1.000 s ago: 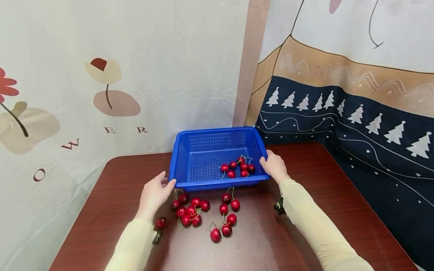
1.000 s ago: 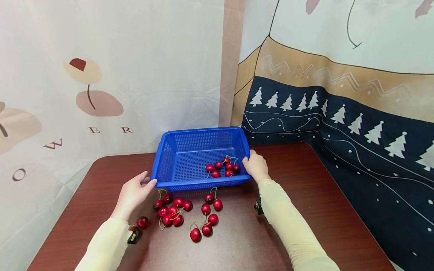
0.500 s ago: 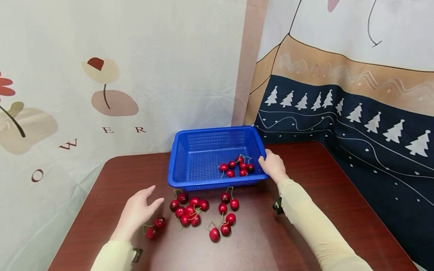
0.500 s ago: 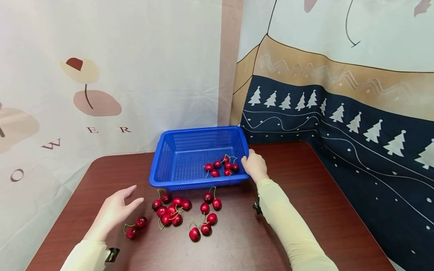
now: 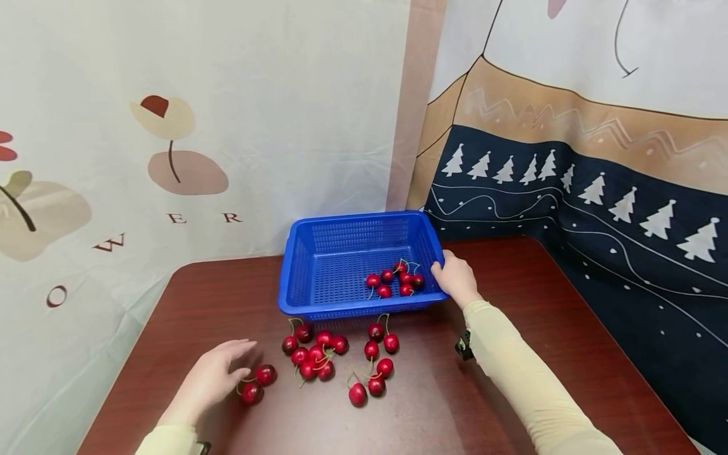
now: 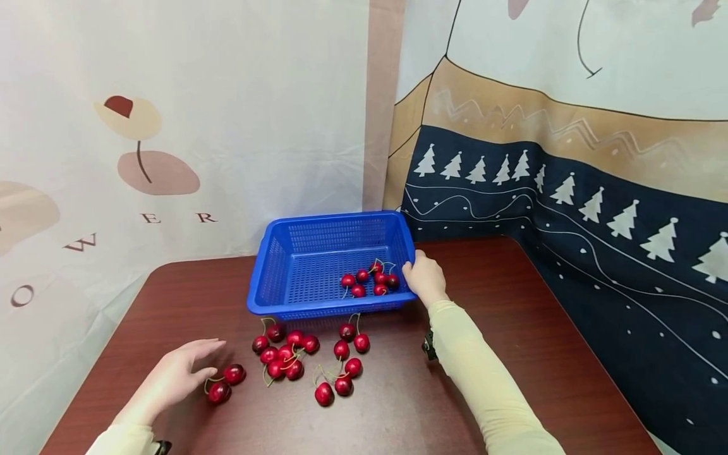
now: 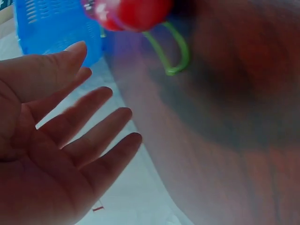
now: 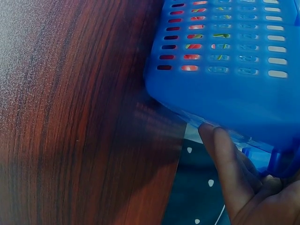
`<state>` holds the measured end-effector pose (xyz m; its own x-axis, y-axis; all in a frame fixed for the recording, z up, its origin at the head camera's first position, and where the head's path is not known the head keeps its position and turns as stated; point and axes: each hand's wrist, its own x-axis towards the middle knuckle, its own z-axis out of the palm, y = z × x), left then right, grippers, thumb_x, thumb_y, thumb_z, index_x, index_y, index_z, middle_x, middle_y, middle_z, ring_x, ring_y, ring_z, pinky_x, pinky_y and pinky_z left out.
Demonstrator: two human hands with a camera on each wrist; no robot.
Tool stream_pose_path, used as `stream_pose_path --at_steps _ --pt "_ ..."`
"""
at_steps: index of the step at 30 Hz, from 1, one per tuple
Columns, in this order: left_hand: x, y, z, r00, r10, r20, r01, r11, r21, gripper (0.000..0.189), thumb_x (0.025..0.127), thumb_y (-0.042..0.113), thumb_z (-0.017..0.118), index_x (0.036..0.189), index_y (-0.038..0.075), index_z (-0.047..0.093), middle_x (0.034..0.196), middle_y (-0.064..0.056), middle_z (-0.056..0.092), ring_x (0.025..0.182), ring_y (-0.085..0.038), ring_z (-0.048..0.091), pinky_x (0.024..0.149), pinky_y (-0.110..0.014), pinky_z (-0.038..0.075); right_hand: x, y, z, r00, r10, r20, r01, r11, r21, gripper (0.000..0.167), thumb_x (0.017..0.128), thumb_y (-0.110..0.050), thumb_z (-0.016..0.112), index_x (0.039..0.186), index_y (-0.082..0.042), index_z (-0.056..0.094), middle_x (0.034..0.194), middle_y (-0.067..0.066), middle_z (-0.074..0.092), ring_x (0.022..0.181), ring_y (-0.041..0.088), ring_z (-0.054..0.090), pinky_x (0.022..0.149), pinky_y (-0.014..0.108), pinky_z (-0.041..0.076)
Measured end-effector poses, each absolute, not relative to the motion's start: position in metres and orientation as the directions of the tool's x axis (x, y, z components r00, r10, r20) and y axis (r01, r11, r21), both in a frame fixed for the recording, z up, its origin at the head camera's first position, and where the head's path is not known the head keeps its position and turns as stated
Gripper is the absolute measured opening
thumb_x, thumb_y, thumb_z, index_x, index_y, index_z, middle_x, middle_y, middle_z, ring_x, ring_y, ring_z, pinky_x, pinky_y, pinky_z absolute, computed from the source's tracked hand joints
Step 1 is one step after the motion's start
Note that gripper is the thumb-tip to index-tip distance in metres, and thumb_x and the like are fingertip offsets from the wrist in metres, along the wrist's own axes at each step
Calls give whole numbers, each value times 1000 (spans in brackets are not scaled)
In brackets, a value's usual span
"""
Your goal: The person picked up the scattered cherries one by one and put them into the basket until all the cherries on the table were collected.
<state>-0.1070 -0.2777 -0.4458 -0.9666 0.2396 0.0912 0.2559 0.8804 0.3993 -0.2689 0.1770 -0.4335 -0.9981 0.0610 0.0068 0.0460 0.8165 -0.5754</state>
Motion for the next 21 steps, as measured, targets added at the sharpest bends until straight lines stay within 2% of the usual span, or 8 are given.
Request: stream_pose_path --at_steps 9,21 --pt "-102 -288 -459 -956 267 120 292 895 338 32 72 -6 79 102 3 75 101 -7 71 98 -30 67 87 -49 52 -268 176 -433 -998 64 7 48 812 -582 46 101 -23 48 138 4 46 124 28 61 105 44 63 93 58 48" --pt "-105 -294 -479 -928 320 190 365 882 298 32 64 -11 81 85 12 74 85 8 65 82 -14 64 78 -37 55 -268 176 -432 -998 70 0 56 802 -594 47 101 -22 47 140 5 45 126 29 60 107 45 63 94 58 48"
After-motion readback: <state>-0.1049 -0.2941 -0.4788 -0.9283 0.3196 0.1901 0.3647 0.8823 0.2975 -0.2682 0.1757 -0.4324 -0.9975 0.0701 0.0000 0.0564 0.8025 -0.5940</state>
